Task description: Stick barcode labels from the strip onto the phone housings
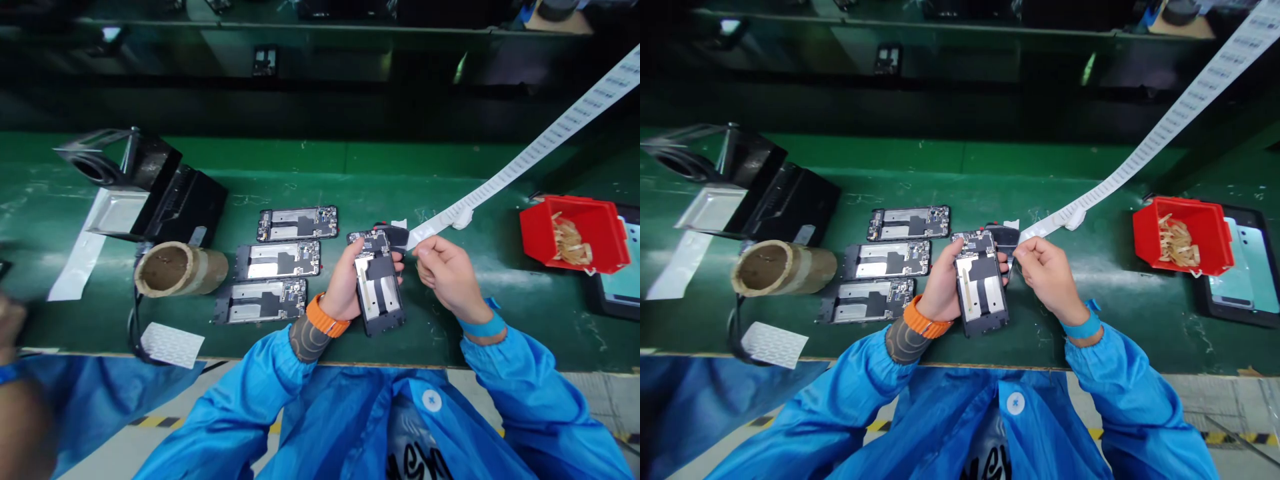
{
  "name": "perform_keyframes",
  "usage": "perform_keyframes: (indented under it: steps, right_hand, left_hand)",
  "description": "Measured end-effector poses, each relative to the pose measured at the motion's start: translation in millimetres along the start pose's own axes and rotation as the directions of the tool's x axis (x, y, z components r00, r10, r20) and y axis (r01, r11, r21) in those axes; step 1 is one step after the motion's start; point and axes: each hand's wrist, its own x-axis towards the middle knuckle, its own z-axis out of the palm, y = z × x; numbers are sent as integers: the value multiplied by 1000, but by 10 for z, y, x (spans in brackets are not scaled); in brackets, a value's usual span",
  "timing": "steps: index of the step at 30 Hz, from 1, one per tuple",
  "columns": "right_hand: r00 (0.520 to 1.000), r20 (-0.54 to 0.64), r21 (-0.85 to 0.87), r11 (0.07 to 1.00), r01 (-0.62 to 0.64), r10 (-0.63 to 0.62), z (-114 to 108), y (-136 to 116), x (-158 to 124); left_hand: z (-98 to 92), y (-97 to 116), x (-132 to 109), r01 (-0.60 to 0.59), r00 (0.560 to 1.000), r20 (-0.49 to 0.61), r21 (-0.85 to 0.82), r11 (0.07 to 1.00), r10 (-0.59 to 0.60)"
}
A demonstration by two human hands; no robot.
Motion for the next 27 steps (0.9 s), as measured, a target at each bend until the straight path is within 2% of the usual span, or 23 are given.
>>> perform_keyframes:
  steps: [2, 4, 8, 11, 15, 17, 21, 24, 27]
  right_hand:
    - [993, 33, -206, 971, 118, -114, 6, -3, -40]
    - [973, 126, -380, 897, 226, -191, 15, -6, -78]
    - [925, 309, -565, 740, 366, -222, 33, 30, -104]
    - [891, 327, -636, 624, 454, -314, 35, 73, -89]
    - [824, 296, -687, 492, 535, -483, -4, 68, -66]
    - [793, 362, -668, 457, 587, -489, -37, 42, -61]
    - [772, 539, -629, 448, 635, -338, -93, 15, -60]
    - [796, 536, -660, 448, 604, -283, -105, 40, -63]
    - [816, 470, -709, 406, 576, -337, -104, 75, -56]
  left_hand:
    - [-9, -11, 4, -5, 1000, 17, 13, 1000, 5]
    - [-8, -22, 8, -1, 1000, 29, 16, 1000, 0]
    - [23, -37, 7, -34, 999, 37, -7, 999, 34]
    - [31, -54, 2, -22, 999, 38, 21, 1000, 21]
    - [12, -89, -6, 68, 995, 61, 93, 993, -74]
    - [11, -102, -13, 90, 993, 66, 116, 989, -98]
    - [27, -95, -12, 87, 992, 88, 102, 991, -96]
    - [27, -77, 1, 81, 994, 68, 81, 993, -87]
    - [11, -84, 4, 91, 993, 61, 89, 992, -97]
